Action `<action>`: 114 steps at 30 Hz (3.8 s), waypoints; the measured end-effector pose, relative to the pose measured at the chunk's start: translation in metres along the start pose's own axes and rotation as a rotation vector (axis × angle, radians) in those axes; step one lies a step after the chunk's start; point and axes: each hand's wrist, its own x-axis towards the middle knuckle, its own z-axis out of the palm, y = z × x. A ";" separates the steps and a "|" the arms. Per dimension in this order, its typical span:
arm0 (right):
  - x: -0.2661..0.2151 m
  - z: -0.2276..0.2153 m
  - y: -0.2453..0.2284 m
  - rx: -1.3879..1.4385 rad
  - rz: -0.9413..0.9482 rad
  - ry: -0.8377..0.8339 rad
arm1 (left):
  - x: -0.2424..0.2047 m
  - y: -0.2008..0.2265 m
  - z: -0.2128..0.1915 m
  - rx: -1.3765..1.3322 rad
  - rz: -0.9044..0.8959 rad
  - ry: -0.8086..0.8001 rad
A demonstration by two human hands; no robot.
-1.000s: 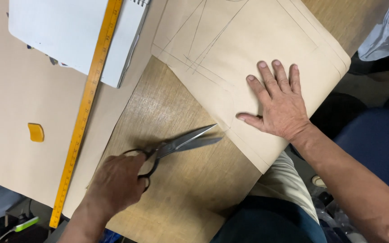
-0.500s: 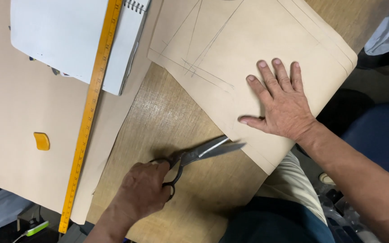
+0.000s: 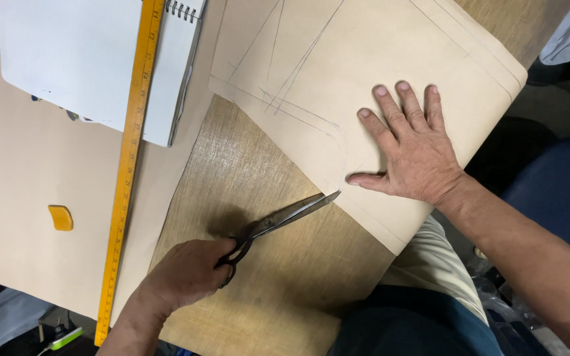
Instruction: The person uses large shears to cut a beige paper pattern along pre-drawn lines on a wooden table. They rotate the paper and adjust their position to follow the curved and straight lines of the pattern.
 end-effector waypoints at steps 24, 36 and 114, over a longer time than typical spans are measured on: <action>0.002 -0.004 -0.002 0.000 -0.025 0.055 | -0.006 0.005 -0.008 0.021 0.027 -0.039; 0.005 -0.014 -0.008 0.041 -0.013 0.033 | -0.008 0.015 0.083 0.047 0.008 0.251; 0.030 -0.028 0.017 -0.034 -0.349 0.005 | -0.012 0.142 0.160 -0.697 -0.100 0.272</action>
